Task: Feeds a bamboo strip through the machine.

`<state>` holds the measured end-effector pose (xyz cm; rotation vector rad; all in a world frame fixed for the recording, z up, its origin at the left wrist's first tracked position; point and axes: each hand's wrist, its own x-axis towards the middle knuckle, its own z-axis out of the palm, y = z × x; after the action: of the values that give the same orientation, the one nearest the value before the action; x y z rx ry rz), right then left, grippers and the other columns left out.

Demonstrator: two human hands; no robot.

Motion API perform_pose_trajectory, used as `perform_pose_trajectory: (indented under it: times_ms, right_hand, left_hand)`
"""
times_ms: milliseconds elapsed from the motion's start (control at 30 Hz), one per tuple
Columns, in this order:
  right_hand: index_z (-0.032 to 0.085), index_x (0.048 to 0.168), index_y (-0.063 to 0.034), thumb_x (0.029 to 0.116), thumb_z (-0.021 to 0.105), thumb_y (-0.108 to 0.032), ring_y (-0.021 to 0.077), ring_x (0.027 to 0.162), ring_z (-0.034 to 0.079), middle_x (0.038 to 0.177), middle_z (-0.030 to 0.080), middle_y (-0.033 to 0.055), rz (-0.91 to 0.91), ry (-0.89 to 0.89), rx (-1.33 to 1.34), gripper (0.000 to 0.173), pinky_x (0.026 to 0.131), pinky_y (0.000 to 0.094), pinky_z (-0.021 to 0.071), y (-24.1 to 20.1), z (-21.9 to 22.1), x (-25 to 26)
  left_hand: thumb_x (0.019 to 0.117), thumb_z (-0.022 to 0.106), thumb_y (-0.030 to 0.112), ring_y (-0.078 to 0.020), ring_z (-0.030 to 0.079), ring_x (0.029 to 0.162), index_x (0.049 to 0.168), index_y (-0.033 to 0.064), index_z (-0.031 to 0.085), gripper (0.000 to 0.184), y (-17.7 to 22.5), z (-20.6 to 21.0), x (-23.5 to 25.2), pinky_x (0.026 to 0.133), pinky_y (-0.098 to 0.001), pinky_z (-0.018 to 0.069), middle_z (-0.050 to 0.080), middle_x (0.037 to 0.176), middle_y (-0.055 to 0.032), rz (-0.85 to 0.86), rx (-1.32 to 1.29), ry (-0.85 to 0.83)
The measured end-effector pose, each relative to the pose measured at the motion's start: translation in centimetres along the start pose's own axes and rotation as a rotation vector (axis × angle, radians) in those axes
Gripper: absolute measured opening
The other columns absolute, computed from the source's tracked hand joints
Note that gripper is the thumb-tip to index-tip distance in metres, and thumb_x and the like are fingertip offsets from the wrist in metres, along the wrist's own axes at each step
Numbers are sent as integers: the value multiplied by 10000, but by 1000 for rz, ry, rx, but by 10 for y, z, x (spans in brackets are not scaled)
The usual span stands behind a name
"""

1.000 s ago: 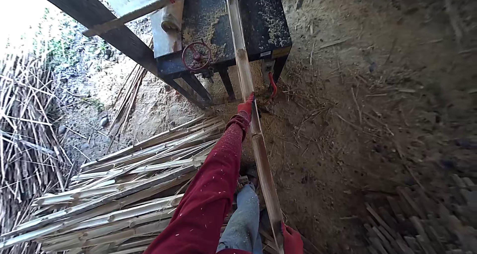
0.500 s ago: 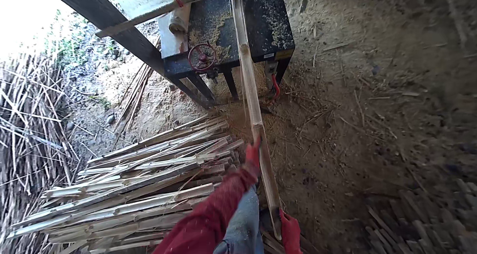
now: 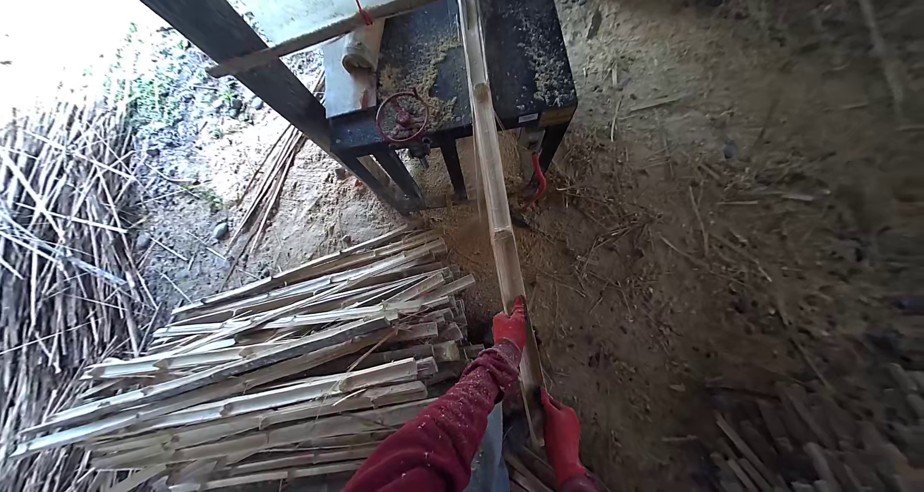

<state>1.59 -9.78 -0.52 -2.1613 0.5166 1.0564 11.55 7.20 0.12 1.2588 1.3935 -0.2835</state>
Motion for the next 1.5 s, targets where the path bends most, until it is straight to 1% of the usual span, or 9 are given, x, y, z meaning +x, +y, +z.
perform_pose_trajectory:
  times_ms: [367, 433, 500, 600, 800, 1033, 1167, 1367, 1500]
  right_hand:
    - [734, 801, -9, 1044, 555, -482, 349, 813, 669, 791, 690, 188, -25, 0, 12, 561, 779, 600, 499, -31, 2, 15]
    - [736, 812, -13, 1042, 549, -502, 346, 819, 673, 794, 694, 184, -16, 0, 4, 571, 779, 598, 500, -39, 2, 17]
    - [741, 822, -11, 1040, 553, -509, 346, 817, 677, 799, 699, 184, -16, 3, 20, 575, 777, 594, 507, -46, 4, 19]
    - [744, 847, -3, 1039, 550, -516, 345, 833, 680, 824, 703, 191, -16, -2, 37, 581, 791, 593, 511, -55, 4, 25]
    - [751, 871, -2, 1044, 532, -528, 349, 858, 680, 853, 708, 198, -24, -9, 34, 595, 807, 592, 510, -77, 4, 35]
    - [742, 891, 12, 1039, 515, -559, 376, 924, 689, 913, 715, 223, -30, -13, -21, 631, 843, 612, 507, -105, 2, 49]
    - [742, 909, 20, 1040, 503, -569, 378, 945, 688, 939, 717, 229, -30, -10, -41, 648, 856, 607, 508, -126, 2, 55]
    - [736, 954, 30, 1043, 487, -575, 374, 993, 688, 1000, 719, 235, -29, -16, -36, 661, 889, 604, 509, -149, 3, 69]
    - [740, 939, 23, 1042, 497, -572, 361, 972, 694, 977, 724, 222, -33, -3, -42, 650, 879, 594, 513, -160, 6, 75]
  left_hand:
    - [1062, 493, 548, -306, 699, 886, 1007, -20, 705, 608, 37, -7, 10, 832, -513, 557, 711, 951, -200, 12, 44, -11]
    - [1057, 493, 562, -291, 704, 847, 996, -12, 703, 614, 41, -7, 16, 797, -500, 574, 710, 919, -184, 19, 35, -13]
    - [1056, 491, 564, -312, 699, 894, 1018, -22, 702, 624, 47, -9, 21, 830, -519, 559, 710, 959, -204, 16, 30, -24]
    - [1053, 493, 573, -295, 715, 854, 1032, -8, 700, 617, 54, -7, 29, 789, -500, 585, 719, 939, -187, 10, -2, -25]
    - [1061, 483, 557, -324, 690, 997, 1026, -22, 712, 623, 75, -10, 41, 898, -524, 542, 709, 1042, -223, 50, 76, -20]
    - [1051, 516, 549, -339, 672, 1070, 1072, -26, 707, 607, 103, -9, 55, 943, -526, 521, 697, 1110, -239, 72, 109, 2]
    - [1038, 521, 579, -377, 667, 1102, 1082, -46, 705, 653, 120, -10, 60, 967, -548, 515, 692, 1134, -274, 103, 94, 20]
    - [998, 493, 681, -391, 665, 1111, 1147, -18, 698, 744, 130, -6, 89, 950, -582, 523, 687, 1158, -273, 99, 90, 5]
    - [972, 477, 734, -390, 669, 1088, 1174, -2, 689, 792, 134, -10, 95, 937, -585, 528, 686, 1158, -266, 110, 66, -16]
